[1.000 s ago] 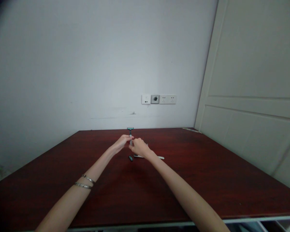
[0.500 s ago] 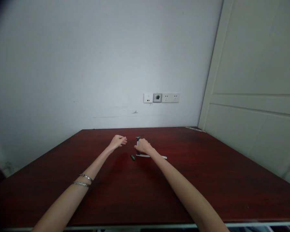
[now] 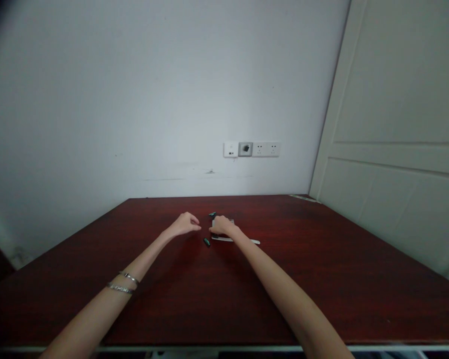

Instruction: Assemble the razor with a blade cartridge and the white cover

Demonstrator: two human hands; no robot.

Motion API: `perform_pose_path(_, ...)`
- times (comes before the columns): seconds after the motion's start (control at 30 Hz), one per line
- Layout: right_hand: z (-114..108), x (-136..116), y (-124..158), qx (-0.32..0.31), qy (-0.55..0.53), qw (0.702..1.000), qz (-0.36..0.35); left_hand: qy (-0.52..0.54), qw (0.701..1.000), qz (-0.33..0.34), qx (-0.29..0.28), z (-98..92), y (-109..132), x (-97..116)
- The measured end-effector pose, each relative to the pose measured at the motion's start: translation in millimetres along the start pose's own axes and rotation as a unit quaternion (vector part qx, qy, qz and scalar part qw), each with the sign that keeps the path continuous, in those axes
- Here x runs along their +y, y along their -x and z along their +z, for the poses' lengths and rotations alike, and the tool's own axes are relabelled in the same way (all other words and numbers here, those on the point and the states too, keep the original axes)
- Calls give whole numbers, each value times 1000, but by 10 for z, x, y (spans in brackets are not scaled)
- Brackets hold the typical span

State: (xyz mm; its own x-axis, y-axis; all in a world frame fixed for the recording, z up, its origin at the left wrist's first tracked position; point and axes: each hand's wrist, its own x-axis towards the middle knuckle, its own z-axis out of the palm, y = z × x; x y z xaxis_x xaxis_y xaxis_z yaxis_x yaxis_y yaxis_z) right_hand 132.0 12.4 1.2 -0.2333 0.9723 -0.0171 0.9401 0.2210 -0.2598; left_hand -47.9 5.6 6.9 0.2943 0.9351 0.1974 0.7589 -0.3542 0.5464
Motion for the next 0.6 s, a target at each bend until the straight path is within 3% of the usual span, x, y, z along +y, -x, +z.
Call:
perform_pose_path(0.13,7,53,-3,-7,-12,999,-33,-34,998,47,-30,90,157,69)
perform_pose_path(0.37,-157,217,24,51,-54,995,-72,-45,997,62,4,264,406,178)
perform_pose_path(0.6,-370,492,86,106,-71,989,-69,-44,997,66,7,351,484,251)
